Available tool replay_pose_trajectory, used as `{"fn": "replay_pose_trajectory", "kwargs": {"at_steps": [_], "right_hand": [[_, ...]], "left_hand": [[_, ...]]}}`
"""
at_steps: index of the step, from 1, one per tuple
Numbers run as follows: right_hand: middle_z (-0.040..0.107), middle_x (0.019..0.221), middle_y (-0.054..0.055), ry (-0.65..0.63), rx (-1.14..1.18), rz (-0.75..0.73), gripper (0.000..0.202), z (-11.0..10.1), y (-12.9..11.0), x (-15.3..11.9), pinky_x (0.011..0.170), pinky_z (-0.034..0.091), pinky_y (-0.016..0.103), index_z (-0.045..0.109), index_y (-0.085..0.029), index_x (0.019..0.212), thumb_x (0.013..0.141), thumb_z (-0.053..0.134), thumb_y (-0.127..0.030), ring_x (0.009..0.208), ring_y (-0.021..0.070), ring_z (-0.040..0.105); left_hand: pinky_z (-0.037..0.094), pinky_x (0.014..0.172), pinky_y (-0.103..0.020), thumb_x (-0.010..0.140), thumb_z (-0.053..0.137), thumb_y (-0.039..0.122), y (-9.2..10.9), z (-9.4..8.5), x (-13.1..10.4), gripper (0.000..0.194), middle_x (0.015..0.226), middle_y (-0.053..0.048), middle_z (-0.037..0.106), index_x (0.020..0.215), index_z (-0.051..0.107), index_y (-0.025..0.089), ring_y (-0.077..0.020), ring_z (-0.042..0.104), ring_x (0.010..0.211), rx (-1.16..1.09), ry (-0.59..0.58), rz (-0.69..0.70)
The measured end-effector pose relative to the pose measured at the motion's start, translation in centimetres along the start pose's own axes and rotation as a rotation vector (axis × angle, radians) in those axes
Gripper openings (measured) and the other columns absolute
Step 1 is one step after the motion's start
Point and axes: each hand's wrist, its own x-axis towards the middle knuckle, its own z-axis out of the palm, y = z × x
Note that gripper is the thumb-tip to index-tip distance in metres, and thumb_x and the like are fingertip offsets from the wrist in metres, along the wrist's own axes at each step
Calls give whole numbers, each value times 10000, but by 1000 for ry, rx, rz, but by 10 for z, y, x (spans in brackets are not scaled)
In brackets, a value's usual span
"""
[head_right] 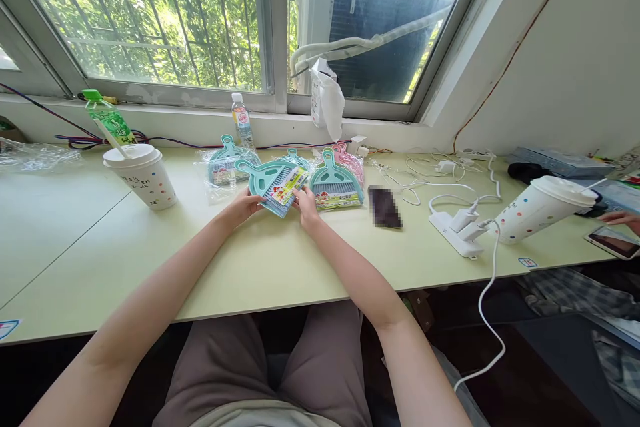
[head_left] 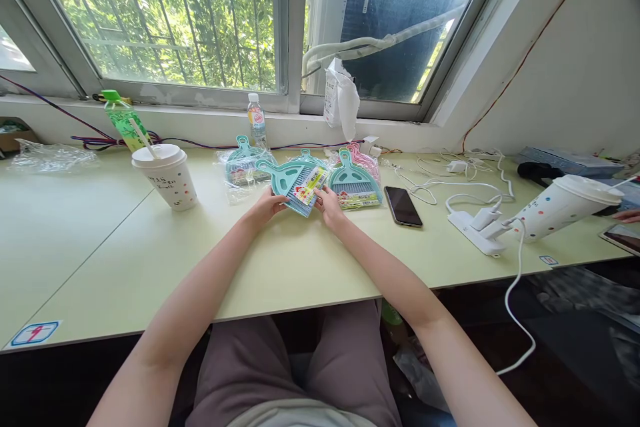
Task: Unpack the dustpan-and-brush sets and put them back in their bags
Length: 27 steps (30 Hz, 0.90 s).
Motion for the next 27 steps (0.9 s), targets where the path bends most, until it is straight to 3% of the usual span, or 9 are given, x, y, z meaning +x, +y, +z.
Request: {"fn": "replay_pose_trajectory", "kwargs": {"at_steps": [14, 19, 27], "right_hand": [[730, 788, 15, 50, 28, 62, 126, -2, 2, 6, 737, 586, 260, 606, -196, 877, 923, 489, -207, 764, 140, 710], [738, 796, 23, 52, 5, 46, 87, -2, 4, 8, 751, 604, 306, 597, -200, 870, 902, 540, -256, 783, 164, 721], [740, 812, -12, -29, -38, 41, 100, 0, -1, 1, 738, 606, 255, 613, -207, 913, 852, 581, -134, 742, 125, 711]], "left_hand": [[566, 883, -379, 541, 808, 90, -1, 1, -1, 538, 1051, -75, 695, 1027, 592, 175, -250, 668, 1022, 69, 26, 0], [565, 883, -394, 517, 816, 79, -1, 1, 0, 576, 1039, -74, 698, 1038, 590, 178, -261, 669, 1016, 73, 56, -15], [540, 904, -431, 465, 838, 84, -3, -1, 2, 647, 1057, -92, 690, 1052, 580, 169, -284, 663, 1021, 83, 53, -3]]}}
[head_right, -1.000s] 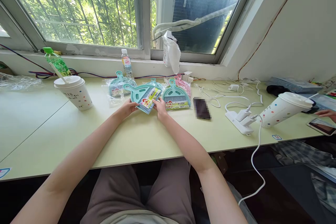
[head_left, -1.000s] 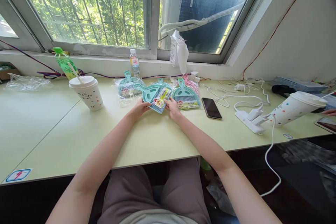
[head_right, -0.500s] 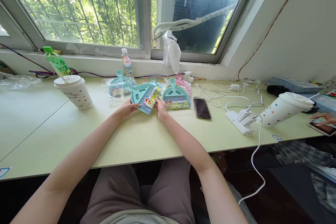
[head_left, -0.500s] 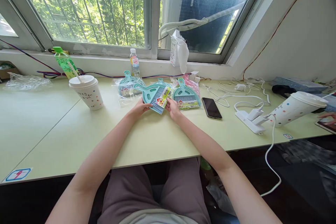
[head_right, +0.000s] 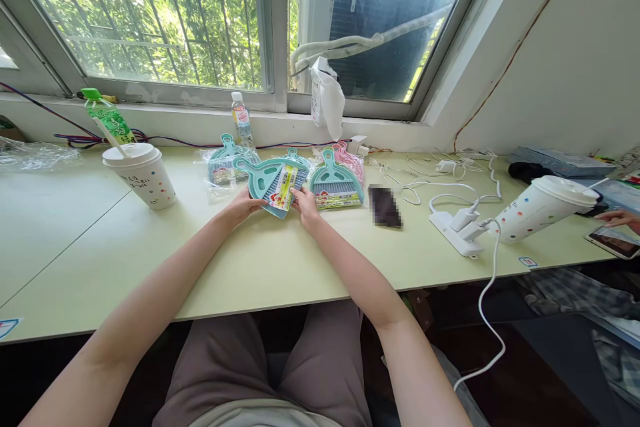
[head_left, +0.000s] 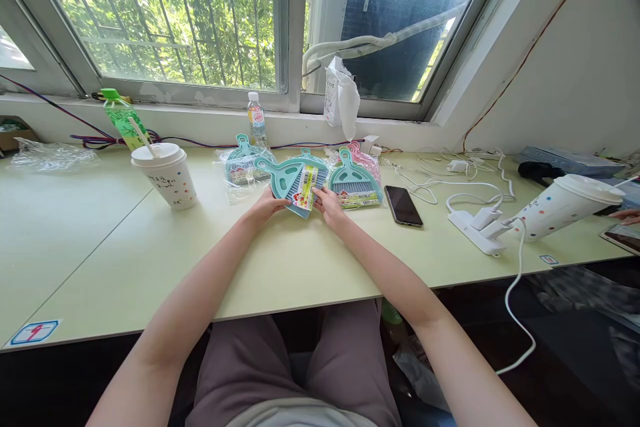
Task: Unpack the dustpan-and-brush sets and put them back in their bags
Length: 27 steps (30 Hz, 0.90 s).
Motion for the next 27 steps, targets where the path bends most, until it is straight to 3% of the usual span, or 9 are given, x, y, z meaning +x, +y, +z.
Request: {"fn": "replay_pose_trajectory", "kwargs": {"at_steps": [11, 18, 22, 27], "right_hand": [[736, 912, 8, -21, -78, -3, 294, 1, 1, -1, 822, 602, 315, 593, -212, 920, 699, 724, -69, 862, 162, 705], [738, 885, 3, 14, -54, -41, 283, 4, -3, -3, 846, 599, 325, 592, -207, 898, 703, 707, -38, 850, 162, 710], [743, 876, 6, 16, -58, -39, 282, 4, -3, -4, 835, 602, 322, 598, -206, 904, 705, 707, -38, 853, 166, 713], [743, 853, 12, 35, -66, -11, 258, 5, -4, -6, 797, 607, 309, 589, -198, 891, 722, 696, -36, 823, 164, 715]], "left_hand": [[528, 906, -444, 444, 826, 78, 6, 6, -6, 732, 1116, -97, 677, 1114, 550, 178, -305, 642, 1062, 28, 16, -22], [540, 897, -351, 630, 753, 149, 12, 0, -6, 472, 1109, -77, 693, 1075, 595, 175, -235, 657, 1032, -114, -142, -19], [555, 863, -361, 667, 656, 154, 10, -4, -2, 335, 979, -81, 716, 999, 612, 137, -224, 681, 922, -215, -87, -104], [554, 855, -343, 600, 655, 34, 2, -6, 3, 405, 942, -49, 716, 983, 598, 154, -189, 682, 858, -174, -71, -49]]}}
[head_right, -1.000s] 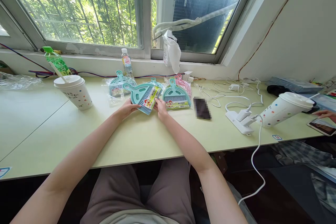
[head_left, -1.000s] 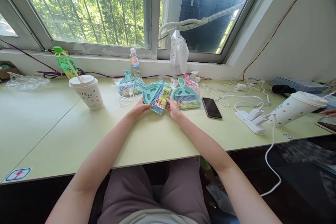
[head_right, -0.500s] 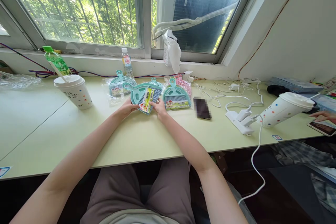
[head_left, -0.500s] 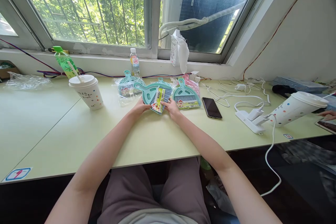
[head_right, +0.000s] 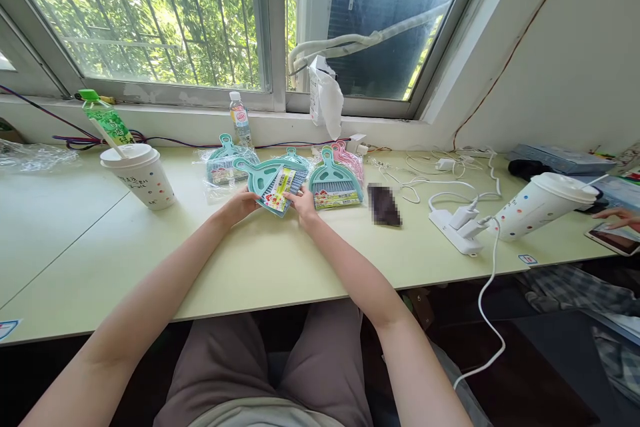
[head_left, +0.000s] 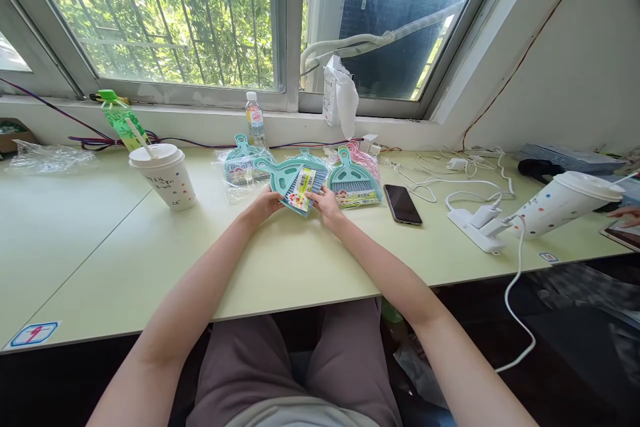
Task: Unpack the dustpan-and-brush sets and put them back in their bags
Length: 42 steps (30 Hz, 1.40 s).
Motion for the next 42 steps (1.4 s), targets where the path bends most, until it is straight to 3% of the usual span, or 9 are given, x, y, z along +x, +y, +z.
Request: {"fn": "replay_pose_trajectory", "kwargs": {"at_steps": [12, 25, 36, 42], "right_hand": [[744, 899, 19, -20, -15, 5, 244, -1, -1, -1, 838, 604, 326, 590, -206, 904, 738, 695, -60, 888, 172, 715], [743, 932, 14, -30, -10, 4, 290, 0, -1, -3, 867, 604, 325, 583, -207, 922, 716, 722, -58, 929, 173, 711], [740, 922, 24, -23, -15, -1, 297, 0, -2, -3, 855, 607, 340, 585, -206, 912, 704, 735, -56, 921, 186, 712], [740, 906, 9, -33, -23, -10, 295, -2, 1, -1, 851, 609, 334, 584, -217, 917, 709, 736, -72, 907, 178, 712]], "left_hand": [[567, 832, -335, 580, 696, 57, 1, 3, -4, 583, 999, -53, 712, 1130, 563, 196, -208, 684, 921, 52, -58, 57], [559, 834, -321, 598, 706, 59, 0, 1, -3, 641, 1003, -47, 711, 1197, 529, 203, -189, 684, 902, 35, -41, 50], [543, 913, -375, 565, 727, 51, 0, 5, -5, 529, 1050, -74, 696, 1053, 563, 175, -222, 676, 971, 108, 2, 46], [541, 924, -394, 551, 739, 52, 1, 6, -7, 552, 1075, -76, 688, 1066, 579, 168, -245, 660, 1022, 135, 11, 58]]}}
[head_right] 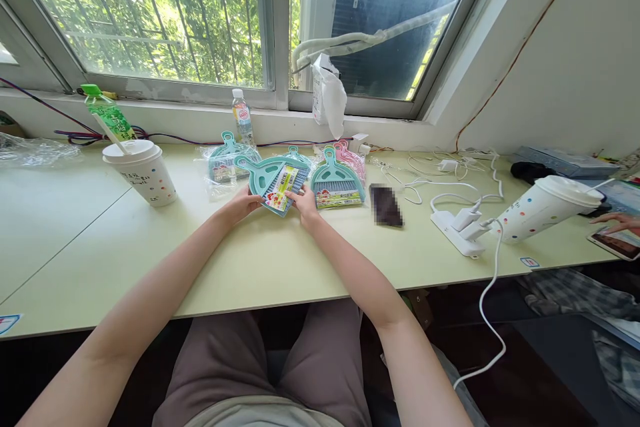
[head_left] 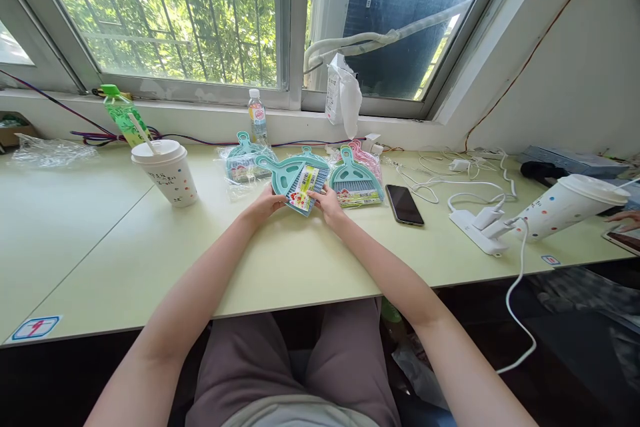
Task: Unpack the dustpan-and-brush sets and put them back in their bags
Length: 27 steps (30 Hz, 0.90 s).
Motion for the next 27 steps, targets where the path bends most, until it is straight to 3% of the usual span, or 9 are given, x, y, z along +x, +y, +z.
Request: {"fn": "replay_pose_trajectory", "kwargs": {"at_steps": [8, 18, 27], "right_hand": [[735, 917, 13, 4, -9, 3, 322, 1, -1, -2, 854, 605, 336, 582, -220, 938, 698, 745, -80, 913, 177, 711], [731, 938, 16, 8, -6, -3, 347, 1, -1, -2, 857, 601, 338, 572, -222, 942, 682, 769, -104, 929, 180, 706], [737, 931, 18, 16, 1, 1, 324, 1, 0, -2, 843, 602, 323, 575, -216, 936, 691, 764, -118, 907, 173, 710]], "left_hand": [[542, 918, -383, 514, 763, 33, -2, 1, 1, 597, 1063, -66, 694, 1059, 567, 178, -246, 671, 1012, -3, 41, -12], [503, 957, -466, 450, 817, 52, -1, 7, 0, 646, 1052, -88, 705, 1040, 584, 173, -311, 653, 1057, 27, 39, -7], [495, 968, -462, 413, 842, 119, -2, 17, 1, 703, 1104, -117, 672, 1071, 595, 148, -350, 587, 1164, 73, 42, 125]]}}
